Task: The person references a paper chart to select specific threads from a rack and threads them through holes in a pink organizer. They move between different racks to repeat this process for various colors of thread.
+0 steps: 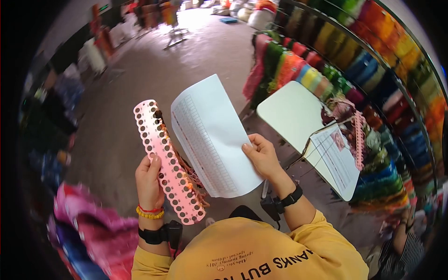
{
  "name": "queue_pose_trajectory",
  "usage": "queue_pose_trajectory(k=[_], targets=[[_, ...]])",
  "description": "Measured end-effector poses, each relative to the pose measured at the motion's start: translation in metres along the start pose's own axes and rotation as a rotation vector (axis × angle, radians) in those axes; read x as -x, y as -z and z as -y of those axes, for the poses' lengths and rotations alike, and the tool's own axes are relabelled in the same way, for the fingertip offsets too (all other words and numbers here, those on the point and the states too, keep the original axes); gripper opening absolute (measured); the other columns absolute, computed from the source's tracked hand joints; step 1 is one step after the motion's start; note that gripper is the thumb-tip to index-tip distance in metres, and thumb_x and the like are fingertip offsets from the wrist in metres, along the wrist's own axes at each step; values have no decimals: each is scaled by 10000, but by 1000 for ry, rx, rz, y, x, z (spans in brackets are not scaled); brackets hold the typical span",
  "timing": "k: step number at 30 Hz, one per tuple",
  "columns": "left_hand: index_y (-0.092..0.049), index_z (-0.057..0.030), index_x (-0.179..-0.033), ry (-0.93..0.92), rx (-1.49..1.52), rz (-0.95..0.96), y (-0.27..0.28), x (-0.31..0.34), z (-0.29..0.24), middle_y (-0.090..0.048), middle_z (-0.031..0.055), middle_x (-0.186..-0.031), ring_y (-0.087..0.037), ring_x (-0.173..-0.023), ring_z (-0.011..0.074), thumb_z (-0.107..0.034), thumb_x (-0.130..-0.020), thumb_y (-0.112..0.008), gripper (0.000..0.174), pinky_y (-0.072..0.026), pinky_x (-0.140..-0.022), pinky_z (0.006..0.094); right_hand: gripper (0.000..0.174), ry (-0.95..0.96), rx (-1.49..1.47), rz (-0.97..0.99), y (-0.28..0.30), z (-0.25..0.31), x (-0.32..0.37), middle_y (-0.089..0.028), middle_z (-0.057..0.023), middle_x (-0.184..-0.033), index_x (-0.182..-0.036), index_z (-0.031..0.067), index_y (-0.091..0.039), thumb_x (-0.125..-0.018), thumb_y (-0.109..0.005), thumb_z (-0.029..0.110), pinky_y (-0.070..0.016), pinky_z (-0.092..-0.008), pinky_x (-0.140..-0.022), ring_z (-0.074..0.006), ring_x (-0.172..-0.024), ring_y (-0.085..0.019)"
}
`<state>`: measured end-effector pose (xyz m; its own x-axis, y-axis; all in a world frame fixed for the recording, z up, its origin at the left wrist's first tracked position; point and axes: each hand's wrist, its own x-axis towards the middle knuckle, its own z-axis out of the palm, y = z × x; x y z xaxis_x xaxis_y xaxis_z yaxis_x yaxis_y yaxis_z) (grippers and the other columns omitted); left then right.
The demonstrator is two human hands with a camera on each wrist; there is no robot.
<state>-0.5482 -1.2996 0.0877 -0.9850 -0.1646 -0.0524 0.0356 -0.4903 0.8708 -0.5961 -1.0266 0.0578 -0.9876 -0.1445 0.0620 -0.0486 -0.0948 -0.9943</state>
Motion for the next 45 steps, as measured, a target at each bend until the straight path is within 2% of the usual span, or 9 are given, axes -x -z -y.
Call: queue_pose_trajectory(k=[8, 13, 17, 20, 26, 35, 39, 43, 45], targets=[[-551, 22, -970, 166, -73, 312, -80, -182, 58, -601, 48, -903, -575, -775, 93, -129, -898, -484, 180, -473, -708, 241, 143, 62, -20, -439, 92, -18, -91, -615, -58, -810, -987, -21, -509, -868, -500, 58, -447, -208, -608, -67, -684, -558], [-532, 33, -1031, 353, -62, 464, -184, -269, 99, -596, 65, -918, -586, -792, 120, -101, -894, -468, 202, -486, -727, 263, 131, 69, 53, -774, 192, -38, -129, -626, -85, -817, -967, -24, -504, -863, -500, 56, -452, -219, -592, -89, -682, -577], [-525, 24, -1037, 515, -91, 662, -246, -323, 152, -602, 69, -922, -592, -799, 134, -117, -893, -472, 208, -492, -748, 285, 140, -36, 214, -981, 244, -53, -122, -625, -85, -762, -949, -32, -511, -847, -513, 64, -442, -234, -581, -96, -644, -568], [-540, 8, -1023, 656, -145, 788, -291, -347, 199, -601, 51, -908, -585, -786, 120, -119, -888, -488, 193, -482, -720, 272, 137, -261, 425, -1115, 260, -54, -110, -614, -65, -736, -919, -34, -531, -838, -534, 76, -424, -237, -568, -89, -602, -536], [-563, -14, -983, 858, -229, 1023, -346, -379, 262, -603, 35, -902, -578, -772, 104, -131, -887, -502, 164, -475, -695, 256, 138, -130, 380, -1404, 258, -59, -86, -577, -25, -676, -908, -25, -544, -836, -545, 92, -397, -222, -538, -64, -566, -486], [-552, -25, -1045, 1055, -271, 1324, -390, -406, 296, -607, 12, -909, -590, -736, 76, -179, -908, -471, 221, -485, -606, 228, 131, 53, 99, -1784, 199, 8, -97, -574, -12, -694, -941, -8, -538, -862, -519, 95, -384, -190, -531, -35, -572, -472], [-531, -23, -1073, 1054, -392, 1345, -395, -413, 298, -607, 22, -897, -597, -731, 94, -201, -917, -446, 251, -492, -616, 235, 147, -369, 377, -1827, 194, -29, -96, -537, 3, -626, -902, -14, -562, -829, -535, 110, -362, -229, -510, -56, -550, -439], [-523, -46, -1099, 1048, -396, 1417, -399, -416, 311, -603, 2, -913, -579, -742, 95, -202, -919, -448, 250, -481, -672, 250, 182, -572, 545, -1869, 177, -47, -101, -545, -58, -611, -918, -2, -567, -805, -558, 141, -401, -286, -538, -129, -549, -488], [-549, -35, -1018, 993, -431, 1425, -400, -418, 317, -591, -2, -845, -562, -711, 93, -202, -908, -468, 216, -469, -645, 248, 193, -583, 544, -1843, 172, -55, -102, -557, -71, -623, -921, 0, -571, -806, -561, 155, -416, -297, -554, -151, -560, -510]])
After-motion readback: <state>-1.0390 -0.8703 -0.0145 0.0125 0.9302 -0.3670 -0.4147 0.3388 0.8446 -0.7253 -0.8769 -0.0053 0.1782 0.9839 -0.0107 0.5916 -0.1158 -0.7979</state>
